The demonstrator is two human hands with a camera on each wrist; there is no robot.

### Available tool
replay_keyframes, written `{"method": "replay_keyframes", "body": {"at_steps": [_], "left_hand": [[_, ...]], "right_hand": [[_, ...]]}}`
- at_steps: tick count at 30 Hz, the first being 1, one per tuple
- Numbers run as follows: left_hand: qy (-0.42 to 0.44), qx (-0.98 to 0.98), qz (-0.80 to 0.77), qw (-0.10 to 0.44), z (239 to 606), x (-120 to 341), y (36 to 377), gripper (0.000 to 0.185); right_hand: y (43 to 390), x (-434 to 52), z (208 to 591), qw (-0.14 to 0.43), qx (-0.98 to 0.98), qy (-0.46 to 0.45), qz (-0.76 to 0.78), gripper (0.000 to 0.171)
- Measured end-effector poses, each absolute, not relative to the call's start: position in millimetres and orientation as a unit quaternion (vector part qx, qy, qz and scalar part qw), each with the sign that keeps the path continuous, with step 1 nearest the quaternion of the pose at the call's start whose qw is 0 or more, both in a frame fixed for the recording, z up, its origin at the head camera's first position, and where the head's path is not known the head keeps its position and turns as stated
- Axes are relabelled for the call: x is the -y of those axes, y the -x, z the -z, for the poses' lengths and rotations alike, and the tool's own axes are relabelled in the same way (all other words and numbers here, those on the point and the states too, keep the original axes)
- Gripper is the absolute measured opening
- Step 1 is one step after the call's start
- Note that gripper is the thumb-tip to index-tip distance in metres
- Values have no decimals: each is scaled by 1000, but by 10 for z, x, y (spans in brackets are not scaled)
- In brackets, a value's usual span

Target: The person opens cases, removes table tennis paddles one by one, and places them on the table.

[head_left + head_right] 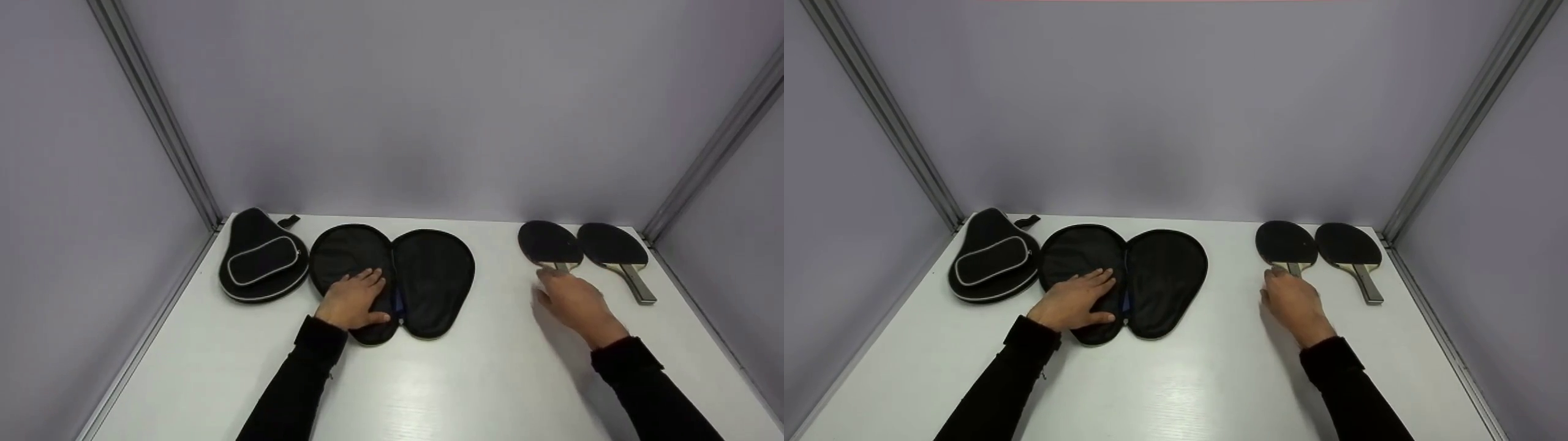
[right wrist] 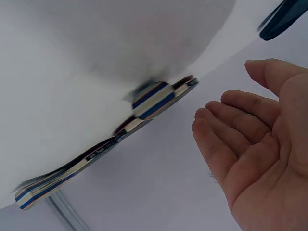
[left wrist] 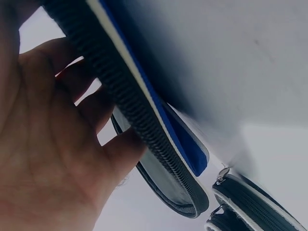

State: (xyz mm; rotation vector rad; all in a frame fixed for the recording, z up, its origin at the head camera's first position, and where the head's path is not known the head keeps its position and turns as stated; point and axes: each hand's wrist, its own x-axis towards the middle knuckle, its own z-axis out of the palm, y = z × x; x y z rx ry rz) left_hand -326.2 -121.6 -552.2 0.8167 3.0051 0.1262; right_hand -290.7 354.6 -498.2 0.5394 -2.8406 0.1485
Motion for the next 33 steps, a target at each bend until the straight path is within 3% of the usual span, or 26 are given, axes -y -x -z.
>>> {"method": "replay_keyframes", "body": {"at_steps": [5,17,33], "left_hand": [[-262,-964,-43,1,5501,1231,3282,85],[-228,-972,-59,-2,4912,1237,2982,79],[-107,-984,-121,-74,4810,1448,3098,71]], "right_hand": [[2838,-3198,4950,125,966,-220,-47,44],[2739,-2666,4996,129,956,-262,-35,51],[2651,-2296,5092,75,952,-292,-45,59]]}}
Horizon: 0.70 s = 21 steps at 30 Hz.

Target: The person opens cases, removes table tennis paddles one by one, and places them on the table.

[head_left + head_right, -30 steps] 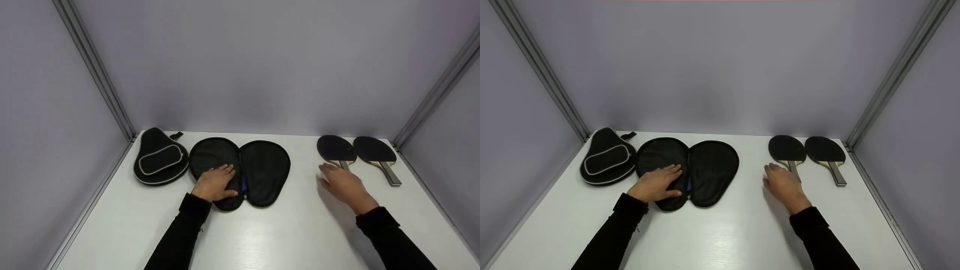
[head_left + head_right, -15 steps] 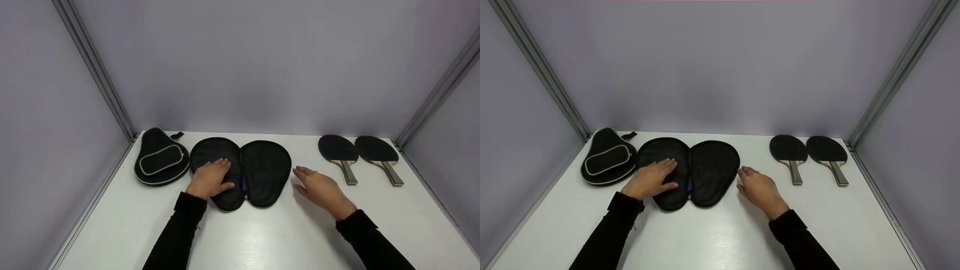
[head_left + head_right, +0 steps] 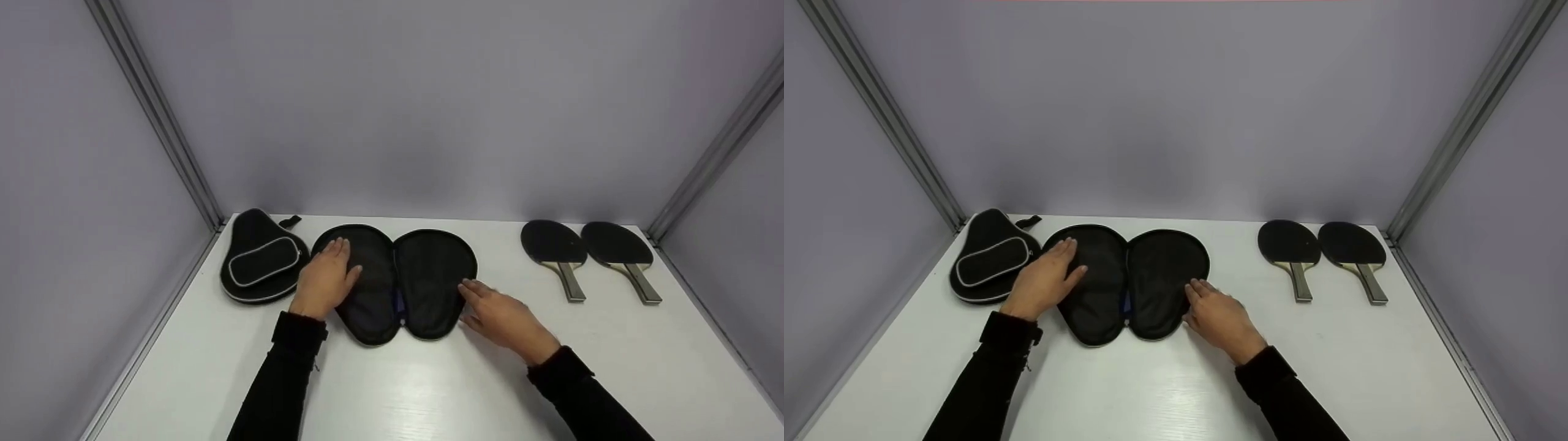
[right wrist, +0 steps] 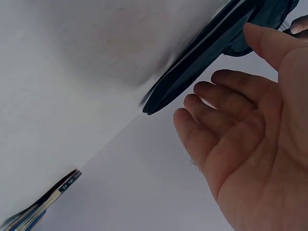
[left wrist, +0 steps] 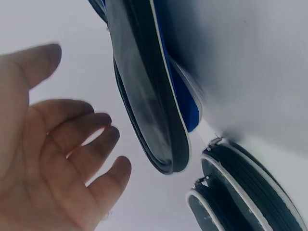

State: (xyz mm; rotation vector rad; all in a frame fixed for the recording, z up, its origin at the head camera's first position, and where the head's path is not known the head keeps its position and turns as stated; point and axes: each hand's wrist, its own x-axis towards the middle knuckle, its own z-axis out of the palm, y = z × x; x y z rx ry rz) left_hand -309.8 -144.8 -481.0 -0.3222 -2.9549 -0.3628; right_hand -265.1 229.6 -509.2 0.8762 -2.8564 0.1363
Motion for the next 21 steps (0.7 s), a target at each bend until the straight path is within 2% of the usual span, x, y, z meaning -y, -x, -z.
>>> {"method": "replay_keyframes", "body": {"at_steps": [4,7,12,21], "left_hand": [[65,983,149,90,4799,1545,3107,71],[36,980,169,98,4801,1620,3117,70],[7,977,197,81,4800,1723,3121,68],[-2,974,214,68,4801,1764,3110,63]], "right_hand": [[2647,-2276,5096,40,956,-286,-59,58],[2635,-2277,5097,37,953,-294,-61,57],[2621,-2285,5113,46,946,-316,-63,54],[2655,-2299,5105,-9,944,-322,-78,53]]}}
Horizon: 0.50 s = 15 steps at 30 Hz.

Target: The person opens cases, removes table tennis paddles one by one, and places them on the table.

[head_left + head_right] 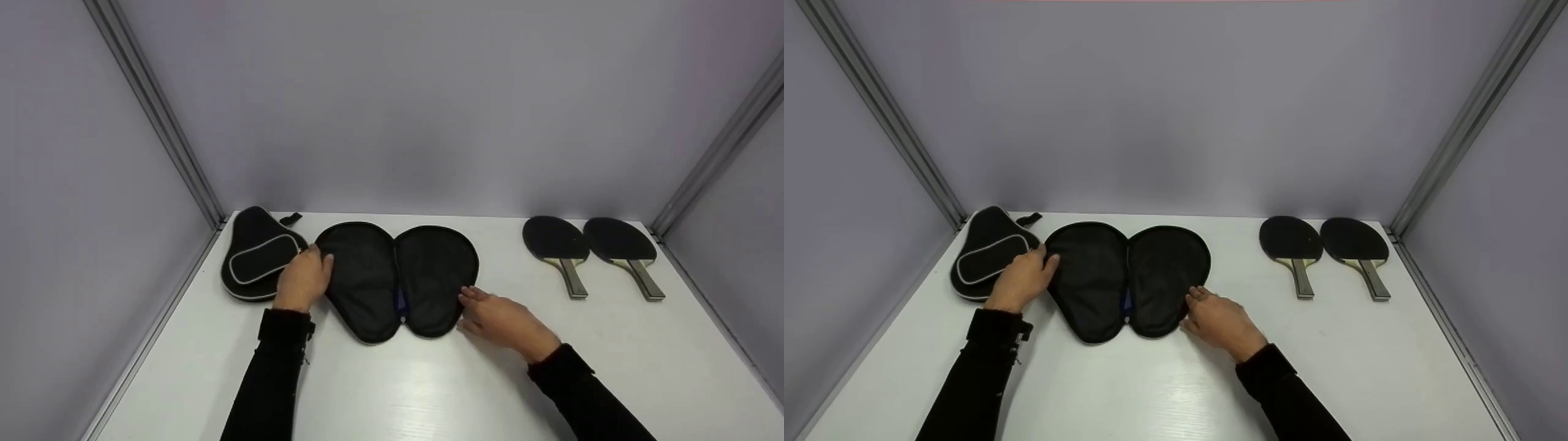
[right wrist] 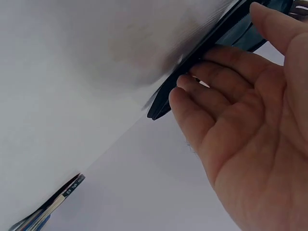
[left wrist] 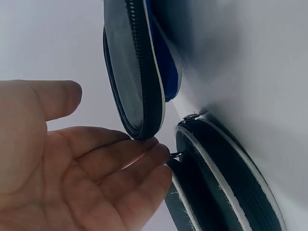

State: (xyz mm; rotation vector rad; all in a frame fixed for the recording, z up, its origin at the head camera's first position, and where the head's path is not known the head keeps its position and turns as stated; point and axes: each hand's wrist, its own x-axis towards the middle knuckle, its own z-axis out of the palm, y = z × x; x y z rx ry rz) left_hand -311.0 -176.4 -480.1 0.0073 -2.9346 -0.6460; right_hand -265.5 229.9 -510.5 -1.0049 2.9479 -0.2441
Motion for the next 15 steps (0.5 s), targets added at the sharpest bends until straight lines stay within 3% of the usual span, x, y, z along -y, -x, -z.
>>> {"method": "replay_keyframes", "body": {"at_steps": [15], "left_hand": [[27,961,249,119,4615,1741,3067,58]], "right_hand": [[2690,-2362,5090,41,-938,333,80,56]]}}
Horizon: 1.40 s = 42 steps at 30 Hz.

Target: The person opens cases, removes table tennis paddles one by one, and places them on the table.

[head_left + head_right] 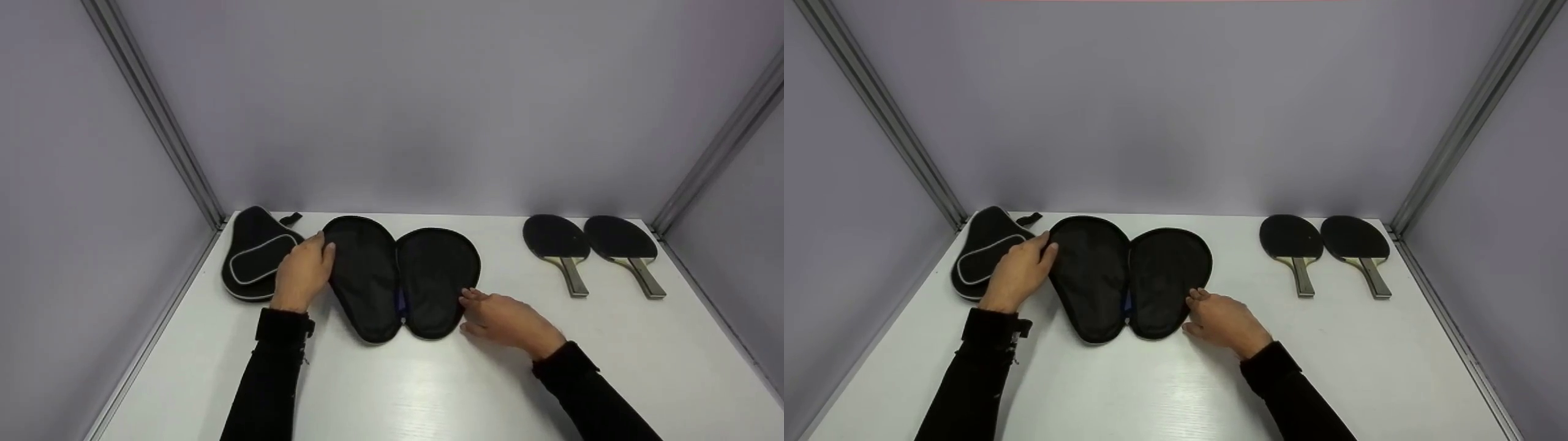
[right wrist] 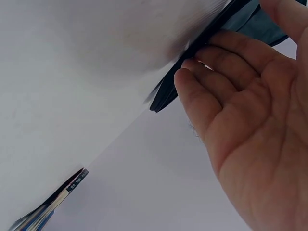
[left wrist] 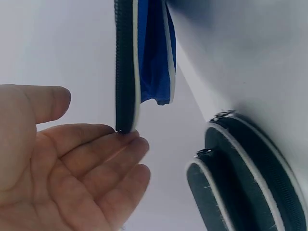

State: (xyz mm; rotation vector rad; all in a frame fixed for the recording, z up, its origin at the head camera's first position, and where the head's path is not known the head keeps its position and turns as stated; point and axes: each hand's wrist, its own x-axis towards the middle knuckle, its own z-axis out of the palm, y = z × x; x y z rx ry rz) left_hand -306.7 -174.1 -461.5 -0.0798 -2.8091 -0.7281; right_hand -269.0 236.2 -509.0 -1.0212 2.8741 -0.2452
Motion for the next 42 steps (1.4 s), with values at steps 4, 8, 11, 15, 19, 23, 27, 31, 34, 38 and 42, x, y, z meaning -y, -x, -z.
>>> {"method": "replay_keyframes", "body": {"at_steps": [4,8,11,15,19,23,27,31,34,38,42], "left_hand": [[41,957,256,130,4556,1726,3034,57],[52,951,272,140,4501,1708,3025,56],[64,945,286,145,4475,1702,3029,53],[90,936,307,148,4463,1700,3050,47],[122,926,326,146,4465,1689,3088,48],[148,917,344,136,4453,1665,3130,49],[172,911,355,122,4423,1632,3164,49],[201,907,353,113,4413,1596,3219,50],[216,907,348,101,4417,1582,3268,54],[220,910,343,76,4423,1566,3337,64],[227,909,345,54,4448,1535,3414,69]], "right_hand": [[2681,-2358,5080,37,-936,340,81,56],[2671,-2342,5065,28,-934,345,84,56],[2671,-2342,5073,21,-933,351,82,55],[2677,-2353,5101,20,-932,353,78,54],[2682,-2361,5120,33,-934,346,84,55],[2684,-2366,5118,41,-931,351,92,54],[2675,-2369,5112,44,-927,359,96,54],[2665,-2375,5121,42,-924,367,101,52],[2657,-2368,5119,43,-921,372,105,51],[2655,-2338,5109,45,-920,376,102,51],[2656,-2310,5092,40,-918,383,94,51]]}}
